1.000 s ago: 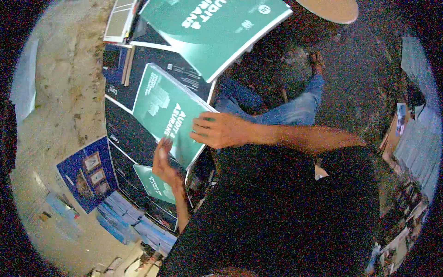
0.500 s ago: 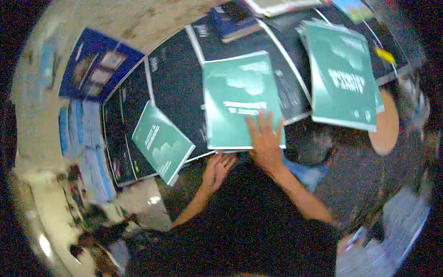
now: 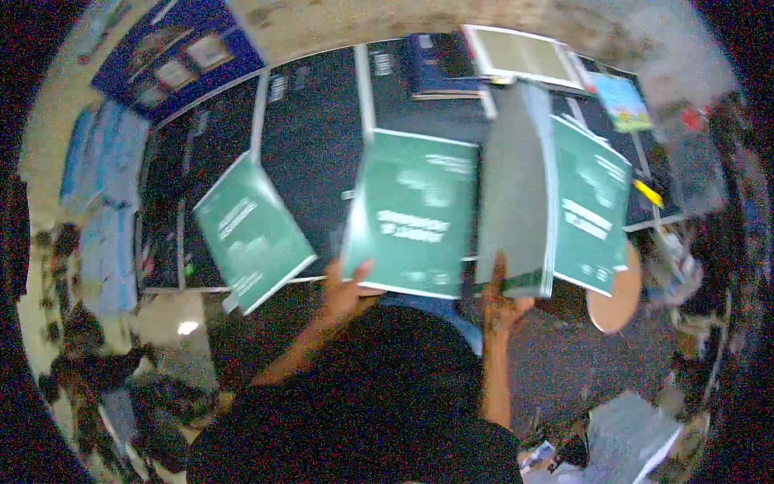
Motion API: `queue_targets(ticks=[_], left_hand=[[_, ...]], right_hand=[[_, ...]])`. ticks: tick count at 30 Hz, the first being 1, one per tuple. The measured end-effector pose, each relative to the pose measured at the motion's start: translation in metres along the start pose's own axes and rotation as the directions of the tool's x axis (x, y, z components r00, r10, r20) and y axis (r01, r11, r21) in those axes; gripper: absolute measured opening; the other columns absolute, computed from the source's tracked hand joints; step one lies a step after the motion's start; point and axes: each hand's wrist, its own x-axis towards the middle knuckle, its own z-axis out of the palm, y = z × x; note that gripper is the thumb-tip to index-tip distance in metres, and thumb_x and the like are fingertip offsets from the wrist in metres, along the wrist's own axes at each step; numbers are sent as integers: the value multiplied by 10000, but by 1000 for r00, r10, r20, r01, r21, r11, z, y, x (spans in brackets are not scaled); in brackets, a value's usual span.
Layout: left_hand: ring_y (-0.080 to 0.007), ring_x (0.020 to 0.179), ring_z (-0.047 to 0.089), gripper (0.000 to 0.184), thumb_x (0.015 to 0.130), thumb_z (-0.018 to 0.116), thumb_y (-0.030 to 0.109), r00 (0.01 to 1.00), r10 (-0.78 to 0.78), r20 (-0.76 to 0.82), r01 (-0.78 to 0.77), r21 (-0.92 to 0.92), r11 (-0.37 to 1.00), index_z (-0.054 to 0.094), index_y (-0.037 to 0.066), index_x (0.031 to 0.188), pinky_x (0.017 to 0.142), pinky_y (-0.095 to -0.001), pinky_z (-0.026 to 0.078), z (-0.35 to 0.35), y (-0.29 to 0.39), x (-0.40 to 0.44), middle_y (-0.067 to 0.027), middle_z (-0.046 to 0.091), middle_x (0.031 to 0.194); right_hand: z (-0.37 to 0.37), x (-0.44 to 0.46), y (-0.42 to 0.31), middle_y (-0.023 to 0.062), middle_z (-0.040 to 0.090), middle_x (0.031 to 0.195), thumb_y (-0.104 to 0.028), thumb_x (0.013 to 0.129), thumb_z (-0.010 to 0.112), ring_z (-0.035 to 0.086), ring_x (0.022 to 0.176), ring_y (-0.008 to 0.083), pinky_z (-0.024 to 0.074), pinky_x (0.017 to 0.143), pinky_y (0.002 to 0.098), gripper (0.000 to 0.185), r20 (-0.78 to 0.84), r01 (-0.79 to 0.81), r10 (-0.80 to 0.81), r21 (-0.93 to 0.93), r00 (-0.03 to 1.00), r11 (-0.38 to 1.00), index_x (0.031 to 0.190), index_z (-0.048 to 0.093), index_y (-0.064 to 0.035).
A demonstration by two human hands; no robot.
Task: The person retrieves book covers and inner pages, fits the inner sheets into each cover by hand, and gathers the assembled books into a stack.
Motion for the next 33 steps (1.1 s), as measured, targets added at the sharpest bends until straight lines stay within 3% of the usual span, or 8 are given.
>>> queue_targets(ticks=[4, 10, 14, 19, 20, 23, 30, 33], left_hand=[[-331, 1017, 670, 471, 997, 575, 218, 997, 28, 68, -42, 216, 976, 412, -43, 1354, 776, -424, 639, -46, 17, -11, -212, 598, 1191], [-307, 1084, 644, 489, 1027, 515, 308, 1000, -18, 11, 15, 240, 971, 424, -1, 1395, 855, -441, 607, -36, 7, -8, -196, 579, 1261], [-311, 1267, 526, 945, 938, 269, 750, 986, -119, 119, 134, -127, 983, 429, -58, 1400, 1050, -474, 432, -44, 25, 5, -193, 527, 1389], [-303, 1260, 522, 933, 933, 408, 708, 969, -174, 173, 152, 131, 980, 397, -92, 1413, 1077, -393, 400, -32, 47, 26, -232, 522, 1377], [-289, 1252, 526, 908, 934, 472, 673, 986, -135, 98, 69, 495, 866, 390, -92, 1418, 1068, -390, 410, -28, 46, 28, -232, 533, 1359], [-277, 1241, 532, 871, 929, 543, 622, 981, -175, 83, 151, 245, 958, 394, -90, 1408, 1058, -391, 420, -34, 54, 33, -241, 520, 1357], [-265, 1094, 627, 694, 925, 579, 586, 963, -104, 249, 129, -89, 988, 585, -21, 1263, 981, -379, 473, -15, 75, 81, -167, 645, 1228], [-229, 1100, 612, 611, 854, 780, 284, 983, 121, 141, -183, 630, 755, 532, -32, 1314, 967, -356, 458, -8, 56, 91, -158, 644, 1219]], right_hand=[[-31, 51, -56, 88, 727, 734, -117, 817, 813, 653, 617, 158, 514, 613, 308, 182, -88, -74, 63, -138, 994, 988, 730, 720, 13], [-51, 49, -90, 183, 587, 1253, -85, 893, 698, 573, 1132, 235, 470, 930, 380, 323, 271, 130, -89, -138, 958, 982, 1196, 607, -16], [-20, 20, -108, 242, 384, 1510, -74, 919, 607, 390, 1404, 356, 298, 1160, 493, 631, 624, 605, -502, 59, 599, 794, 1504, 388, -160], [6, -50, -78, 262, 222, 1572, -369, 840, 741, 196, 1474, 407, 178, 1195, 536, 893, 971, 424, -99, -3, 219, 906, 1542, 256, -105], [4, -51, -73, 262, 222, 1572, -369, 840, 741, 196, 1474, 407, 178, 1195, 536, 893, 963, 418, -91, -23, 252, 908, 1542, 256, -105], [-6, -43, -70, 242, 485, 1419, -233, 872, 731, 478, 1333, 355, 409, 1090, 445, 637, 751, -26, -61, 104, 657, 994, 1419, 462, -48], [-97, 126, -35, 197, 674, 1047, -175, 862, 700, 630, 1014, 358, 482, 885, 455, 267, 20, 102, -103, -445, 994, 890, 1066, 659, -8], [-128, 165, 50, 240, 661, 1068, -372, 927, 628, 606, 1066, 398, 460, 933, 479, 440, -83, -210, 199, -580, 977, 787, 1125, 644, 20]])
